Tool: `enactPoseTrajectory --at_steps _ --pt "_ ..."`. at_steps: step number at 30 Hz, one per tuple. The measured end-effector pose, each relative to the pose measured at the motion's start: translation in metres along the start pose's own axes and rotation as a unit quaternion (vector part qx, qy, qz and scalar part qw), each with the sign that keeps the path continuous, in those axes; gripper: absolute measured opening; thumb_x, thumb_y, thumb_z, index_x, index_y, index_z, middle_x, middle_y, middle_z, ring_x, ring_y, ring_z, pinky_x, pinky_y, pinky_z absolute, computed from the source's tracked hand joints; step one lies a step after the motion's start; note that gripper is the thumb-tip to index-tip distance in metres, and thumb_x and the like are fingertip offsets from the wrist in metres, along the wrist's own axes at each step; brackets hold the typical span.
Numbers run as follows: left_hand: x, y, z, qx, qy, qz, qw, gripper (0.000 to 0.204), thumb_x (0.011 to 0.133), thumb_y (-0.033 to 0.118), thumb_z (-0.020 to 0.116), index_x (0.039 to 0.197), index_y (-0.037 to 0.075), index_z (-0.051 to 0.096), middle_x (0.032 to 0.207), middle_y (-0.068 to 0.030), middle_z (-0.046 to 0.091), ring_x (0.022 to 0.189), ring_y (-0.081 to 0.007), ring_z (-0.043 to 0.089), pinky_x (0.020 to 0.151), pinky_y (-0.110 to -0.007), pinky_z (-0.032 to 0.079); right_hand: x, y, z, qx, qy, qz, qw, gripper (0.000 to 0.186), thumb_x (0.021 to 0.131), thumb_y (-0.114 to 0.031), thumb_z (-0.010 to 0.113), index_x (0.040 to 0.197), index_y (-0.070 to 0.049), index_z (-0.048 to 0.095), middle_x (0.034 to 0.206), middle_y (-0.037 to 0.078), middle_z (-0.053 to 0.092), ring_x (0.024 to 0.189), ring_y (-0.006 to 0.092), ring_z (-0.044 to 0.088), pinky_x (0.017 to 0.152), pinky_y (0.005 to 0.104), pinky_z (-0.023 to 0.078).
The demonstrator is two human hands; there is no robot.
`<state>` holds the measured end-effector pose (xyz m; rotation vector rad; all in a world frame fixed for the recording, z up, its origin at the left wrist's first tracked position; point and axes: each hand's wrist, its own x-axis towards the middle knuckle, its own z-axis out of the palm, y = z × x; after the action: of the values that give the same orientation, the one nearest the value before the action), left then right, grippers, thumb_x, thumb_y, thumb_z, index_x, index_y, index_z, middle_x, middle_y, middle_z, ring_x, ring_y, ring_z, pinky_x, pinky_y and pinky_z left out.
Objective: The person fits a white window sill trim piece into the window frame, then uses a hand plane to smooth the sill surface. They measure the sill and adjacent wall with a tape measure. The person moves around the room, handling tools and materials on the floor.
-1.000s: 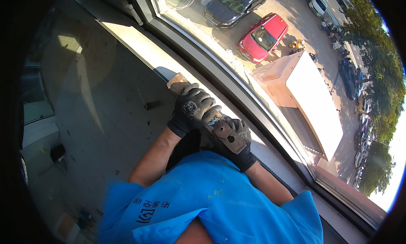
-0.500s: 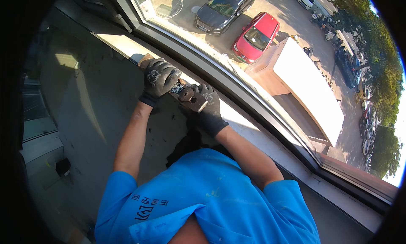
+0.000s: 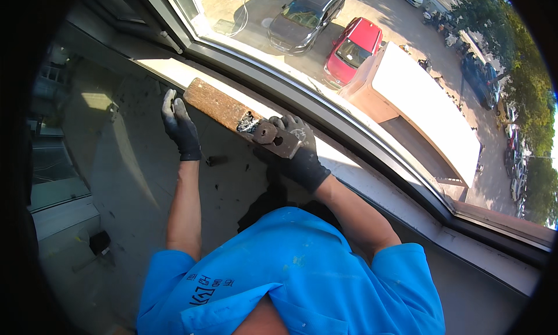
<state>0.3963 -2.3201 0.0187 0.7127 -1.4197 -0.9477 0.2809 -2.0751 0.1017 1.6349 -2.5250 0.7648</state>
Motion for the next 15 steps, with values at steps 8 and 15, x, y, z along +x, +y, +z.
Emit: enactPoseTrajectory --at_steps 8,15 --pt "-0.086 0.023 0.002 0.334 -0.407 0.242 0.815 0.058 0.091 0.037 0.061 0.138 0.004 0.05 0.144 -0.0162 0.048 0.14 -0.0343 0.036 0.114 -0.05 0.026 -0.167 0.037 -0.086 -0.026 0.027 0.065 0.997 0.061 0.073 -0.045 0.081 0.114 -0.005 0.061 0.105 0.013 0.062 0.095 0.0303 0.059 0.08 0.0421 0.05" --pt "-0.097 0.034 0.005 0.471 -0.41 0.25 0.74 0.075 0.085 0.036 0.066 0.147 0.004 0.038 0.151 -0.0173 0.038 0.144 -0.03 0.03 0.119 -0.048 0.021 -0.251 0.031 -0.091 -0.065 0.039 0.116 0.99 0.061 0.075 -0.047 0.08 0.113 -0.004 0.06 0.104 0.012 0.062 0.094 0.0282 0.058 0.079 0.0404 0.05"
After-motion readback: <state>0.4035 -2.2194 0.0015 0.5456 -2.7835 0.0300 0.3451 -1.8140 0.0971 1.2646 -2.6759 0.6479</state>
